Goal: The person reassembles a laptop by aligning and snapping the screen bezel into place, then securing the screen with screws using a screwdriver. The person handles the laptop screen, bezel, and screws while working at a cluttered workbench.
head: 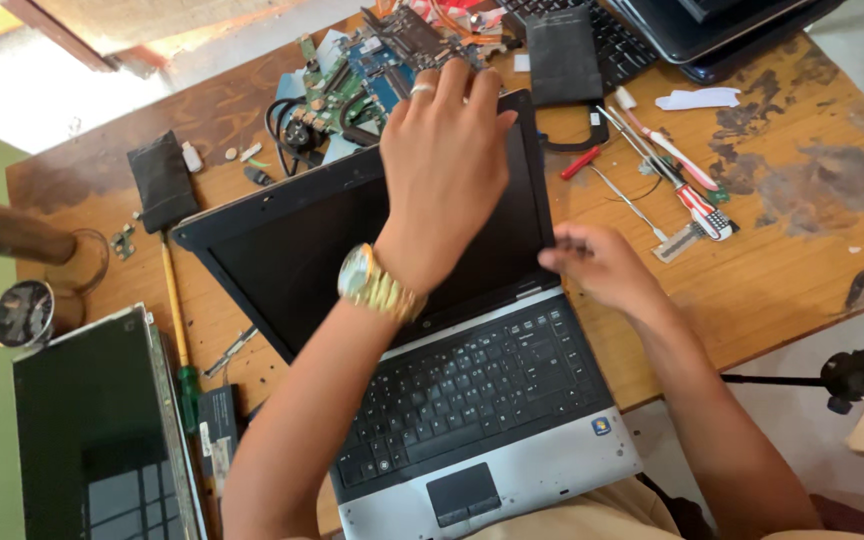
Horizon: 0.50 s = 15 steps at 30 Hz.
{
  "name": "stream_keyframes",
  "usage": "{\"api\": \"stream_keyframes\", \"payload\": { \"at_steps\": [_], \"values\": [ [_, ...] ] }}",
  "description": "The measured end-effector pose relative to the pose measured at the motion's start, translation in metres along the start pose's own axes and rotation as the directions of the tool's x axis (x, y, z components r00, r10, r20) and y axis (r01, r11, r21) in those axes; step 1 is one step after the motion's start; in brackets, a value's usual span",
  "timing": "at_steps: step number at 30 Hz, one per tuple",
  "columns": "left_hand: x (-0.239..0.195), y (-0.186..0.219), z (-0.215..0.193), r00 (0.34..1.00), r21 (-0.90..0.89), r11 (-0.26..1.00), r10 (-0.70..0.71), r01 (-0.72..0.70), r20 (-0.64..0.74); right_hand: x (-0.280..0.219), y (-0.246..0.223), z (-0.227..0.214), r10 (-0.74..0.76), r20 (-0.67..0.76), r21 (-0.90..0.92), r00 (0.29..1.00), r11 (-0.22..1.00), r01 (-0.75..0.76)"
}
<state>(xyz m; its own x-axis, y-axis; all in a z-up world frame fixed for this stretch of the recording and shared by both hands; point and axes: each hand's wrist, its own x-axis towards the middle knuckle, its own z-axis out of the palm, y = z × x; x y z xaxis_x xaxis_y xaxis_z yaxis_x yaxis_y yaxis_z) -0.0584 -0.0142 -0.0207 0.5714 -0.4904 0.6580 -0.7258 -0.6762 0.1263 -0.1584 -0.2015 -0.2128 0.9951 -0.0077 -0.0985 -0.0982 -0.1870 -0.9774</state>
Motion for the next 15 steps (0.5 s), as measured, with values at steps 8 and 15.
{"api": "stream_keyframes", "payload": {
  "at_steps": [8, 15],
  "values": [
    [-0.084, 0.041, -0.076, 1.0, -0.109, 0.994, -0.021, 0.021, 0.0, -0.019, 0.025, 0.018, -0.042, -0.046, -0.111, 0.998, 0.993, 0.037],
    [-0.177, 0.059, -0.036, 0.899, -0.059, 0.998, 0.053, -0.03, 0.435, -0.025, 0.006, 0.023, -0.055, -0.018, 0.026, 0.998, 0.998, 0.055]
  ]
}}
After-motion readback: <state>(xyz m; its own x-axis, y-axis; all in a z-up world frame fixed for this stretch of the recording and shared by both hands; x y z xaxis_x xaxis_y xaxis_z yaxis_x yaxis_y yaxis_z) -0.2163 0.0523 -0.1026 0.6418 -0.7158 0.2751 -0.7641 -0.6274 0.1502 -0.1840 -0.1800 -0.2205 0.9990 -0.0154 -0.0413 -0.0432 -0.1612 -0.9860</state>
